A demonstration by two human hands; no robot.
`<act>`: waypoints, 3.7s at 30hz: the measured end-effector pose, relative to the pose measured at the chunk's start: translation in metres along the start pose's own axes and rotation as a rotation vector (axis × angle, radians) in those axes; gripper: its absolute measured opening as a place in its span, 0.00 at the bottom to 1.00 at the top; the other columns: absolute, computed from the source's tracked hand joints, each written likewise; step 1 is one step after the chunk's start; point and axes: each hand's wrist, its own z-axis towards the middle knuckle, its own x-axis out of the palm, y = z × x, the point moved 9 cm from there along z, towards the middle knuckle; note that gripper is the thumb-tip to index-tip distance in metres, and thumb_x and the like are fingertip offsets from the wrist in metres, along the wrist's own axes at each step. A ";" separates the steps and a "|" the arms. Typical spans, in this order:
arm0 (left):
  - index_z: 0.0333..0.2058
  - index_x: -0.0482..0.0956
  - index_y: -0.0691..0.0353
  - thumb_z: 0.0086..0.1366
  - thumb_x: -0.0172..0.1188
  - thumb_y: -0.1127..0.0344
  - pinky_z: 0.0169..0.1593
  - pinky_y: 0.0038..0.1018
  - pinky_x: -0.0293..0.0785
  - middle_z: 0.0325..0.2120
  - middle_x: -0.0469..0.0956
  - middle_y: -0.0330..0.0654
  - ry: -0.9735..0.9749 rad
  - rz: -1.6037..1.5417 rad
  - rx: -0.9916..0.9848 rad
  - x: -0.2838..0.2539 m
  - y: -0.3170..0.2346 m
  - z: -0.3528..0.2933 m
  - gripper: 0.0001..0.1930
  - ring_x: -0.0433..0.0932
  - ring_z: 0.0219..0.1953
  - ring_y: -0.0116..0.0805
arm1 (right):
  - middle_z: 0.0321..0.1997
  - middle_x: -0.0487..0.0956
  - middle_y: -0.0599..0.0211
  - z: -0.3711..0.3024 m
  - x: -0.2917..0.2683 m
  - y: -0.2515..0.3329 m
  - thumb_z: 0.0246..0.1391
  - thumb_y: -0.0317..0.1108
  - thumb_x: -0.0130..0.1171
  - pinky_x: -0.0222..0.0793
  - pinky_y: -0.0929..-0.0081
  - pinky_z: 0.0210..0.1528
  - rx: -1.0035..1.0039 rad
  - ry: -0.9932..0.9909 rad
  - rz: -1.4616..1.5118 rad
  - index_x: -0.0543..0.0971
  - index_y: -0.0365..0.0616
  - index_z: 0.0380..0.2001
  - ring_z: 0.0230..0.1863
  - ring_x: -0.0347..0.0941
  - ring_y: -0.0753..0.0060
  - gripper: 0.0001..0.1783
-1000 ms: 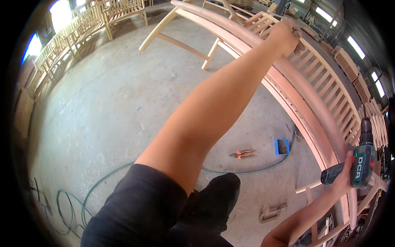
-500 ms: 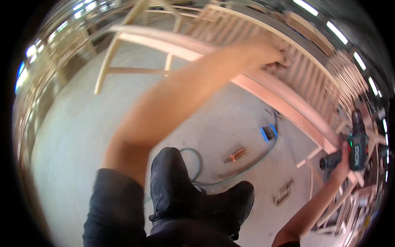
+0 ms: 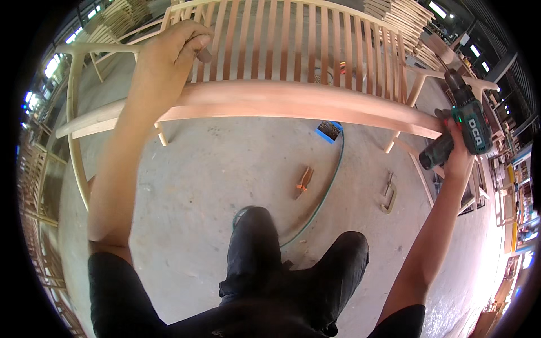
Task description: The person assembles a wooden chair in a workshop. They use a cordless drill to drive screws into the chair frame, securing the legs and backrest slats. The person also uses a metal pipe clamp to hold the chair components together during the assembly process.
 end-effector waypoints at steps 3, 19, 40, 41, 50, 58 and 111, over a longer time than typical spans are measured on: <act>0.43 0.79 0.63 0.63 0.55 0.73 0.38 0.37 0.76 0.34 0.83 0.46 -0.089 0.197 0.148 -0.001 -0.008 -0.005 0.11 0.82 0.33 0.43 | 0.48 0.82 0.66 -0.003 0.000 -0.011 0.56 0.33 0.65 0.70 0.69 0.56 0.065 -0.022 0.122 0.82 0.40 0.48 0.49 0.77 0.67 0.17; 0.30 0.78 0.64 0.50 0.62 0.71 0.35 0.44 0.77 0.25 0.81 0.54 -0.433 0.413 -0.286 -0.026 -0.011 -0.027 0.07 0.82 0.32 0.54 | 0.40 0.82 0.63 -0.131 0.246 0.171 0.54 0.35 0.71 0.72 0.70 0.44 -0.410 0.432 0.295 0.81 0.36 0.43 0.40 0.77 0.70 0.17; 0.42 0.83 0.52 0.58 0.61 0.67 0.46 0.45 0.76 0.36 0.80 0.50 -0.192 0.583 -0.105 -0.097 0.092 -0.034 0.13 0.80 0.44 0.53 | 0.40 0.81 0.64 -0.137 0.280 0.167 0.55 0.34 0.70 0.72 0.70 0.46 -0.375 0.411 0.271 0.80 0.36 0.44 0.40 0.75 0.69 0.17; 0.45 0.83 0.49 0.60 0.59 0.66 0.47 0.45 0.76 0.38 0.80 0.49 -0.227 0.579 -0.023 -0.119 0.107 -0.042 0.14 0.80 0.44 0.53 | 0.40 0.81 0.65 -0.138 0.285 0.169 0.55 0.34 0.70 0.72 0.70 0.46 -0.384 0.398 0.259 0.80 0.36 0.44 0.40 0.75 0.70 0.17; 0.51 0.80 0.63 0.61 0.60 0.68 0.52 0.34 0.75 0.46 0.82 0.48 -0.149 -0.069 -0.206 -0.268 0.365 -0.052 0.19 0.81 0.46 0.41 | 0.42 0.82 0.71 -0.132 0.278 0.175 0.53 0.37 0.72 0.71 0.70 0.48 -0.208 0.169 0.074 0.81 0.43 0.45 0.44 0.75 0.72 0.18; 0.38 0.72 0.66 0.71 0.45 0.73 0.35 0.26 0.67 0.25 0.69 0.43 0.126 -0.061 0.028 -0.276 0.373 -0.006 0.07 0.68 0.29 0.29 | 0.42 0.81 0.74 -0.194 0.438 0.267 0.51 0.35 0.73 0.72 0.71 0.49 0.018 0.293 0.326 0.82 0.46 0.46 0.43 0.75 0.76 0.19; 0.46 0.77 0.69 0.67 0.59 0.71 0.41 0.25 0.79 0.36 0.80 0.43 0.636 -0.884 -0.197 -0.223 0.415 -0.020 0.12 0.80 0.36 0.29 | 0.41 0.82 0.67 -0.282 0.558 0.353 0.46 0.29 0.72 0.74 0.72 0.45 -0.533 0.018 0.064 0.81 0.42 0.45 0.41 0.78 0.70 0.20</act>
